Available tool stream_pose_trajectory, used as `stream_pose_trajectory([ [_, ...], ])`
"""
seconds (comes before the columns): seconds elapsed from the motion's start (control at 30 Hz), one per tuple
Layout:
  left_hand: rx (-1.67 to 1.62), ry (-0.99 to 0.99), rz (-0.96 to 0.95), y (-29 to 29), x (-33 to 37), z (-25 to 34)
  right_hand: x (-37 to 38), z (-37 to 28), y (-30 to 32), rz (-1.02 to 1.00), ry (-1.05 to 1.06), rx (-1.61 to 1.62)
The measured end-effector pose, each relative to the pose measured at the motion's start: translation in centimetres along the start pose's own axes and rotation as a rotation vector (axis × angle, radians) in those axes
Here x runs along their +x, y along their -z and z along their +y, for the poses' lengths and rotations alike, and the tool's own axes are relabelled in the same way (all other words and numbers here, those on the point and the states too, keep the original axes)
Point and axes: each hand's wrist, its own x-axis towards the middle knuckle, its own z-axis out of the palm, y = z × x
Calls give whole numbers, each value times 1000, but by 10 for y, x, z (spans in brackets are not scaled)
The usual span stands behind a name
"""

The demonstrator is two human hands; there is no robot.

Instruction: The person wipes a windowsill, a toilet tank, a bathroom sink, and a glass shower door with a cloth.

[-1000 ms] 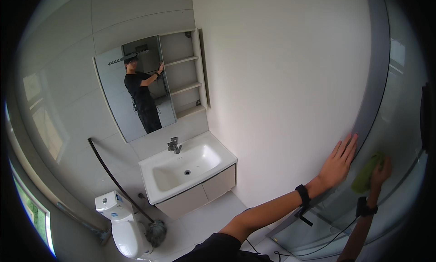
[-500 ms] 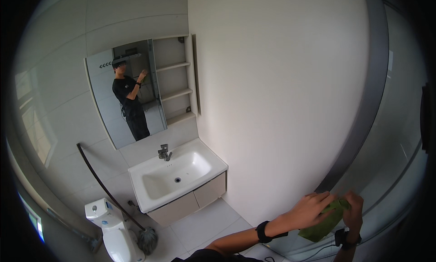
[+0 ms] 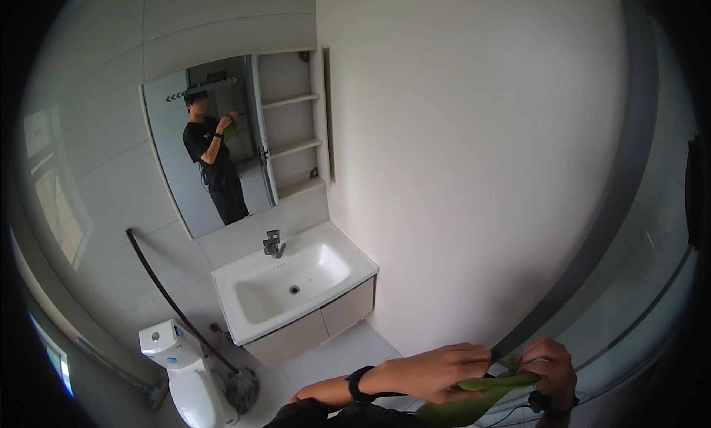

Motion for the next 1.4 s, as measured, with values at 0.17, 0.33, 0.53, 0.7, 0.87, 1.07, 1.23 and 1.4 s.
stream_pose_trajectory([
  [0.17,-38,107,-81,30,-45,1,1,-7,-16,-69,70,157],
  [0.33,-129,571,-282,49,-76,11,-3,-13,-17,-65,-40,74],
  [0.53,234,461,54,72,-100,-8,-5,0,2,-359,-366,-21],
  [0.7,462,519,100,77,-85,-18,-27,43,-5,-421,-502,-77],
  [0.87,613,426,97,58,-68,-52,-64,48,6,-331,-627,-251],
  [1.07,913,564,-76,34,-42,-92,-87,30,31,86,-837,-403],
  [1.23,76,639,350,13,27,-92,-107,37,37,582,-907,-348],
  [1.4,84,208,637,-33,92,-110,-102,49,46,1104,-712,-12],
])
